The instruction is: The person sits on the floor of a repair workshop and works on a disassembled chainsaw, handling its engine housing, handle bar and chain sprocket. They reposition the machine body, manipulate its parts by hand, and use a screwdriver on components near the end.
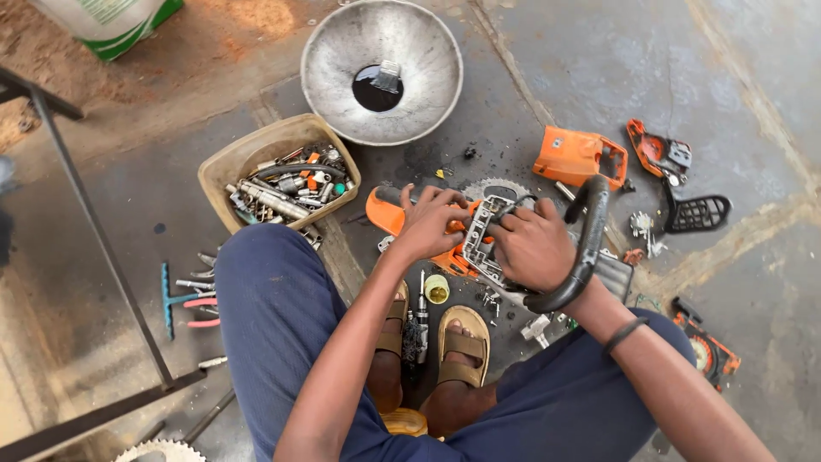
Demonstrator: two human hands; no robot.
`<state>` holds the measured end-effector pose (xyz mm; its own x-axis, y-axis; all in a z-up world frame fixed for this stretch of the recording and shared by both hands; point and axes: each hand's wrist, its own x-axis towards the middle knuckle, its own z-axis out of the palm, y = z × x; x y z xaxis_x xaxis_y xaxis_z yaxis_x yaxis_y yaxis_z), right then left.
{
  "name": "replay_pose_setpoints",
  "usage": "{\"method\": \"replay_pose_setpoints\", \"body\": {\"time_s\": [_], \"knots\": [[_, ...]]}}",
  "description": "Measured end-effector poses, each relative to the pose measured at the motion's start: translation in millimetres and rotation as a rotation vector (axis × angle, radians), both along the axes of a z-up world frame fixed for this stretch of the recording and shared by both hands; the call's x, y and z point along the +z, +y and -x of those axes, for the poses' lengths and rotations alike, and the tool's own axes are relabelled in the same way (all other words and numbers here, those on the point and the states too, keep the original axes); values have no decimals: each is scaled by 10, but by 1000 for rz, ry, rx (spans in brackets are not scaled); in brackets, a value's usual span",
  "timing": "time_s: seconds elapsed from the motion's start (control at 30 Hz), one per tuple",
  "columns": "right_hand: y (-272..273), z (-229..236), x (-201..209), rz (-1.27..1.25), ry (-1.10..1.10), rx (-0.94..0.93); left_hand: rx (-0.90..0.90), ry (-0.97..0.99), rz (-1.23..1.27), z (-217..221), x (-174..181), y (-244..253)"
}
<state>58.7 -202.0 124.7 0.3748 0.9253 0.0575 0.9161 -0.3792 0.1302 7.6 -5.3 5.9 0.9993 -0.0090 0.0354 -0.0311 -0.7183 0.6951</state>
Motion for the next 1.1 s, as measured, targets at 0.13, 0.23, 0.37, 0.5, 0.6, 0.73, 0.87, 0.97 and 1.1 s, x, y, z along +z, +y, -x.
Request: {"method": "replay_pose_setpoints", "body": {"time_s": [0.13,0.23,0.37,0.5,0.6,0.73,0.87,0.97,1.1], "knots": [[-43,3,-36,-27,34,-35,-17,8,8,34,36,-18],[-117,120,-5,-122,0,-104,-11,-48,-11,76,-33,-58],[-277,291,126,-263,-76,-172,10,-64,29,157,33,-17],[-842,197,125,-232,27,-302,-18,-56,10,168,124,-2],[-987,154,113,-178,351,-481,-5,-76,-25,174,161,-22],[-969,173,130,-25,301,-609,14,-116,-54,205,193,-54],[-1077,165,-36,-68,275,-609,73,-139,-118,213,192,-142],[-1089,191,-41,-94,291,-614,96,-273,-235,242,269,-258],[-1107,162,-48,-57,282,-587,92,-276,-355,218,249,-305]]}}
